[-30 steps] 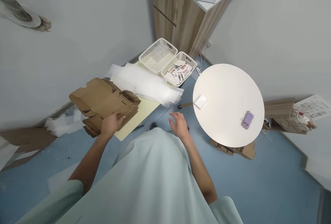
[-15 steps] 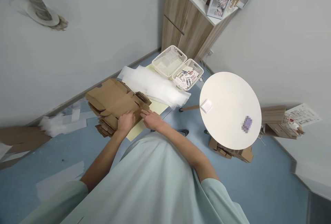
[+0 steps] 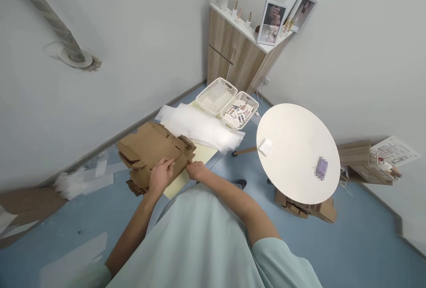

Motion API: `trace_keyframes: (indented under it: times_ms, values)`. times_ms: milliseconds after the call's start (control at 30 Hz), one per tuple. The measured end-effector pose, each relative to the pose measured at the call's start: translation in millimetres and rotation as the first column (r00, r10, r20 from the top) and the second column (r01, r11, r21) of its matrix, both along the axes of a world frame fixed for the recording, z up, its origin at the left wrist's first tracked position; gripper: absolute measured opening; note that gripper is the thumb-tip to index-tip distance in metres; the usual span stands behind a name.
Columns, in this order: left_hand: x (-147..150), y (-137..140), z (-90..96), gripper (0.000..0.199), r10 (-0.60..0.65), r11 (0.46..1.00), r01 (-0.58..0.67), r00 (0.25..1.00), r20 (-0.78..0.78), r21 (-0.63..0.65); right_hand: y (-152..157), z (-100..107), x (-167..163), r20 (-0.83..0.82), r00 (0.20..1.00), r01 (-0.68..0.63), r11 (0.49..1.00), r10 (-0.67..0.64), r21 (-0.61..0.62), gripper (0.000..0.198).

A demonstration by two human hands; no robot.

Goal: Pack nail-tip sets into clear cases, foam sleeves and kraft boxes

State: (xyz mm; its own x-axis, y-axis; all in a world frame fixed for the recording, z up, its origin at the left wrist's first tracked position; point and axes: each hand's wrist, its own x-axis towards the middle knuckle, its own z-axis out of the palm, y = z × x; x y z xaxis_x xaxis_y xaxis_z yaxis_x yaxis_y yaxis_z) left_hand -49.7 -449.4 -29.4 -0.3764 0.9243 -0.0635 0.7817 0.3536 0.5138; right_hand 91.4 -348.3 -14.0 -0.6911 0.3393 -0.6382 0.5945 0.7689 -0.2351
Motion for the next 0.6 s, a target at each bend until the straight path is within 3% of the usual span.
trace_keyframes:
  times_ms: [200, 300, 367, 467, 600]
  values:
    - [-15.0, 13.2, 64.8, 0.039, 0.098, 0.950, -0.081, 0.994, -0.043, 0.302, 4.2, 8.2, 8.9, -0.058, 0.998, 0.034, 0.998, -0.038, -0.061, 0.046]
    - [-13.1, 28.2, 102.7, 0.040, 0.103, 0.897, -0.082, 0.994, -0.025, 0.435, 16.2, 22.5, 33.8, -0.247, 0.963, 0.077, 0.987, -0.111, -0.144, 0.043]
    - [-5.1, 40.6, 124.3, 0.041, 0.071, 0.861, -0.052, 0.997, -0.018, 0.506, 31.0, 37.9, 58.4, -0.406, 0.889, 0.138, 0.968, -0.214, -0.208, 0.041]
    - [18.7, 63.6, 146.3, 0.045, -0.052, 0.809, 0.060, 0.998, -0.031, 0.584, 61.5, 70.4, 105.7, -0.590, 0.661, 0.308, 0.884, -0.464, -0.351, 0.040]
    - [72.7, 103.5, 156.4, 0.055, -0.309, 0.701, 0.311, 0.943, -0.120, 0.641, 100.4, 122.3, 184.7, -0.708, 0.198, 0.557, 0.672, -0.678, -0.488, 0.043]
